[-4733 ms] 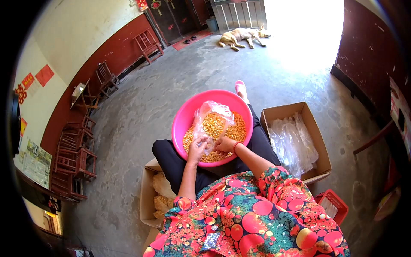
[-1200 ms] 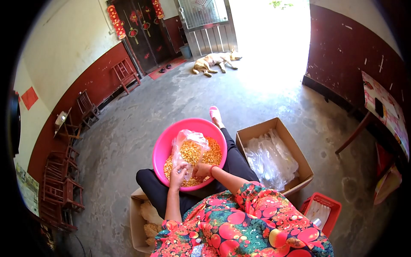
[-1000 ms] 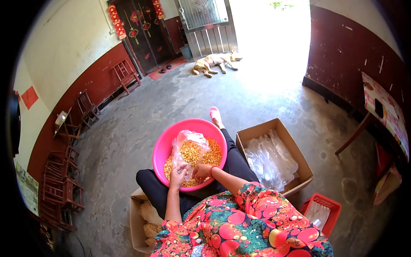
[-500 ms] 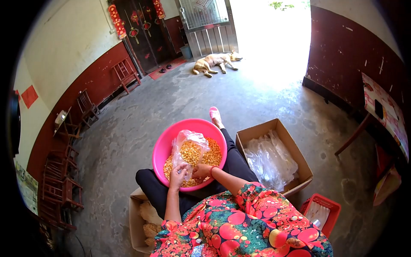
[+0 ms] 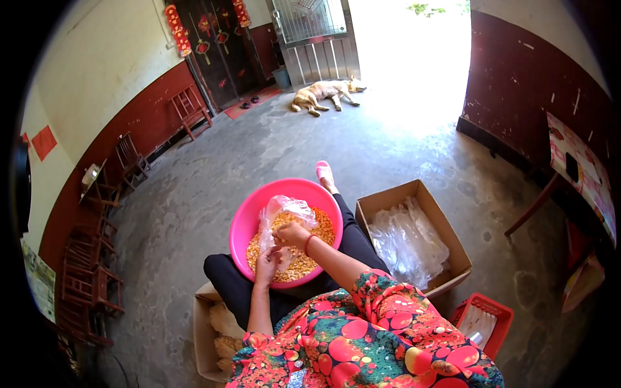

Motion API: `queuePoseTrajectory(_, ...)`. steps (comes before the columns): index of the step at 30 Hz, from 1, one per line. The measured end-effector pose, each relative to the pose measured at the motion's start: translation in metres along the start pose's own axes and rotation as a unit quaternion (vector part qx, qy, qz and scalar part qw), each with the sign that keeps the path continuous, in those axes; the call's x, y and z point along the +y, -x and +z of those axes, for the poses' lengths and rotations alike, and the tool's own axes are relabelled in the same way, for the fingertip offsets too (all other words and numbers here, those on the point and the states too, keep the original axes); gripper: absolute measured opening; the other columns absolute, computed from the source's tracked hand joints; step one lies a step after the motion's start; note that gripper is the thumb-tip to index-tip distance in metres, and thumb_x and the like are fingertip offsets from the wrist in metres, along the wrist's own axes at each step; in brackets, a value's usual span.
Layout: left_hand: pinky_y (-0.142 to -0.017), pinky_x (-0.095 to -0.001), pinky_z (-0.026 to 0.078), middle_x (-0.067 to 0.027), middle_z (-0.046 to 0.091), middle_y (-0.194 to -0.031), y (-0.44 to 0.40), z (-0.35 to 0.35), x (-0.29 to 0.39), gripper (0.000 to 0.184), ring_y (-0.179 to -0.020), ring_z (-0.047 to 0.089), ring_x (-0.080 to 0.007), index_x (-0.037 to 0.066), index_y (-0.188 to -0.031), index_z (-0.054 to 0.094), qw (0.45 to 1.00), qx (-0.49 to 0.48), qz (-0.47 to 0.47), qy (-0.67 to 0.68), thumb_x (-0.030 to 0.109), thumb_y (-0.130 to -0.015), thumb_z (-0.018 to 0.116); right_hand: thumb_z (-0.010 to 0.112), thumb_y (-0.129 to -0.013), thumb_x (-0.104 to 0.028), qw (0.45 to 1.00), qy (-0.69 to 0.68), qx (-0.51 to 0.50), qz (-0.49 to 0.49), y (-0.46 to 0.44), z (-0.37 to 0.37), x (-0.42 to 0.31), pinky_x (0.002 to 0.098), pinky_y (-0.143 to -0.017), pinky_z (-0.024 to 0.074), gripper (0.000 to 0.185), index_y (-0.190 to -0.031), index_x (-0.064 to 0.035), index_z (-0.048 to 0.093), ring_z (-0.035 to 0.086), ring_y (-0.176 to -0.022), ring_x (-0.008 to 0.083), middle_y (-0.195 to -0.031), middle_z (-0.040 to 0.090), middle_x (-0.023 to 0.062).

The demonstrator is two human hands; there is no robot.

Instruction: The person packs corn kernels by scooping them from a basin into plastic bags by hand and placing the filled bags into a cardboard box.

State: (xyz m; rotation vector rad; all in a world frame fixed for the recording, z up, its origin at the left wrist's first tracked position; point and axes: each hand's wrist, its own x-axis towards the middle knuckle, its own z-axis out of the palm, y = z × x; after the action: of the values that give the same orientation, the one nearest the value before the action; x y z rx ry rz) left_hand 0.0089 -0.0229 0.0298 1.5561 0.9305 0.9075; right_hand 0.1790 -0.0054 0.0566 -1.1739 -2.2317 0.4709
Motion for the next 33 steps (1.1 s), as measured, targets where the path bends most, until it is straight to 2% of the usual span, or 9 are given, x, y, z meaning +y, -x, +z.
queuePoseTrajectory(3, -0.056, -0.0188, 0.044, -0.0019, 0.056, -0.075, 0.0, -0.001, -0.004, 0.02, -0.062, 0.053, -0.0067, -0.002, -0.097, 0.055, 1.0, 0.001, 0.007, 0.003, 0.005, -0.078, 0.052, 0.057, -0.067, -0.01, 0.954, -0.184, 0.142, 0.188, -0.011, -0.01, -0.017, 0.031, -0.074, 0.0445, 0.027, -0.094, -0.0061, 0.056, 0.056, -0.08, 0.0248, -0.084, 0.056, 0.017)
queuePoseTrajectory(5, -0.056, -0.0189, 0.044, -0.0022, 0.057, -0.075, -0.002, -0.004, -0.01, 0.02, -0.062, 0.053, -0.0068, -0.002, -0.097, 0.055, 1.0, 0.001, 0.005, 0.008, 0.005, -0.078, 0.052, 0.056, -0.065, -0.012, 0.971, -0.008, 0.189, 0.145, -0.01, -0.002, -0.015, 0.0346, -0.075, 0.0434, 0.031, -0.096, -0.0066, 0.055, 0.055, -0.083, 0.0287, -0.086, 0.057, 0.0172)
queuePoseTrajectory(7, -0.055, -0.019, 0.044, -0.0025, 0.057, -0.076, -0.003, -0.002, -0.012, 0.02, -0.062, 0.053, -0.0069, -0.002, -0.097, 0.055, 1.0, 0.001, 0.003, 0.016, 0.004, -0.078, 0.051, 0.053, -0.067, -0.012, 0.973, 0.05, 0.155, 0.165, -0.005, 0.002, -0.015, 0.0346, -0.075, 0.0431, 0.027, -0.093, -0.0064, 0.057, 0.056, -0.083, 0.028, -0.085, 0.059, 0.0156)
queuePoseTrajectory(9, -0.054, -0.0192, 0.044, -0.0031, 0.058, -0.076, -0.002, 0.0, -0.007, 0.019, -0.06, 0.052, -0.0069, -0.002, -0.095, 0.056, 0.999, 0.023, 0.001, 0.032, 0.003, -0.078, 0.05, 0.051, -0.067, -0.016, 0.984, -0.009, -0.024, 0.178, 0.003, 0.004, -0.018, 0.0365, -0.069, 0.0447, 0.021, -0.083, -0.0075, 0.061, 0.058, -0.075, 0.0279, -0.08, 0.06, 0.0135)
queuePoseTrajectory(12, -0.054, -0.0191, 0.044, -0.0037, 0.058, -0.076, -0.001, 0.0, -0.003, 0.019, -0.058, 0.052, -0.007, -0.001, -0.094, 0.057, 0.999, 0.047, -0.003, 0.017, 0.0, -0.078, 0.047, 0.05, -0.067, -0.014, 0.989, 0.002, -0.079, 0.121, 0.028, 0.024, -0.01, 0.0376, -0.067, 0.045, 0.024, -0.088, -0.0082, 0.06, 0.058, -0.076, 0.0293, -0.081, 0.06, 0.0144)
queuePoseTrajectory(15, -0.054, -0.0194, 0.044, -0.0038, 0.058, -0.076, -0.002, -0.002, -0.005, 0.019, -0.058, 0.053, -0.0073, 0.0, -0.093, 0.057, 0.997, 0.061, 0.0, 0.048, -0.001, -0.079, 0.044, 0.049, -0.066, -0.011, 0.965, 0.028, -0.12, 0.231, 0.043, 0.034, -0.006, 0.0396, -0.069, 0.0444, 0.029, -0.094, -0.0086, 0.057, 0.057, -0.079, 0.0306, -0.081, 0.06, 0.0158)
queuePoseTrajectory(21, -0.05, -0.018, 0.043, -0.0034, 0.058, -0.076, -0.001, -0.002, 0.006, 0.022, -0.055, 0.051, -0.0064, 0.001, -0.095, 0.057, 0.985, 0.083, 0.005, 0.149, -0.002, -0.08, 0.04, 0.048, -0.067, -0.011, 0.968, 0.052, -0.043, 0.241, 0.053, 0.031, -0.004, 0.0415, -0.065, 0.0451, 0.031, -0.097, -0.0137, 0.055, 0.058, -0.074, 0.0322, -0.078, 0.059, 0.0181)
queuePoseTrajectory(25, -0.045, -0.0171, 0.043, -0.0026, 0.057, -0.076, -0.001, -0.007, 0.007, 0.022, -0.053, 0.05, -0.0058, 0.003, -0.096, 0.056, 0.976, 0.106, 0.007, 0.19, 0.0, -0.081, 0.041, 0.05, -0.071, -0.015, 0.961, 0.013, 0.073, 0.268, 0.045, 0.028, -0.01, 0.0395, -0.062, 0.0461, 0.013, -0.081, -0.0136, 0.059, 0.059, -0.068, 0.0305, -0.071, 0.059, 0.0159)
queuePoseTrajectory(33, -0.054, -0.016, 0.044, -0.0015, 0.057, -0.082, 0.0, -0.007, 0.013, 0.021, -0.064, 0.052, -0.0046, 0.003, -0.098, 0.055, 0.97, 0.121, 0.013, 0.213, 0.003, -0.079, 0.046, 0.052, -0.071, -0.009, 0.968, -0.01, 0.214, 0.129, 0.024, 0.011, -0.012, 0.0341, -0.052, 0.0428, 0.007, -0.069, -0.0049, 0.057, 0.056, -0.058, 0.0263, -0.062, 0.056, 0.0138)
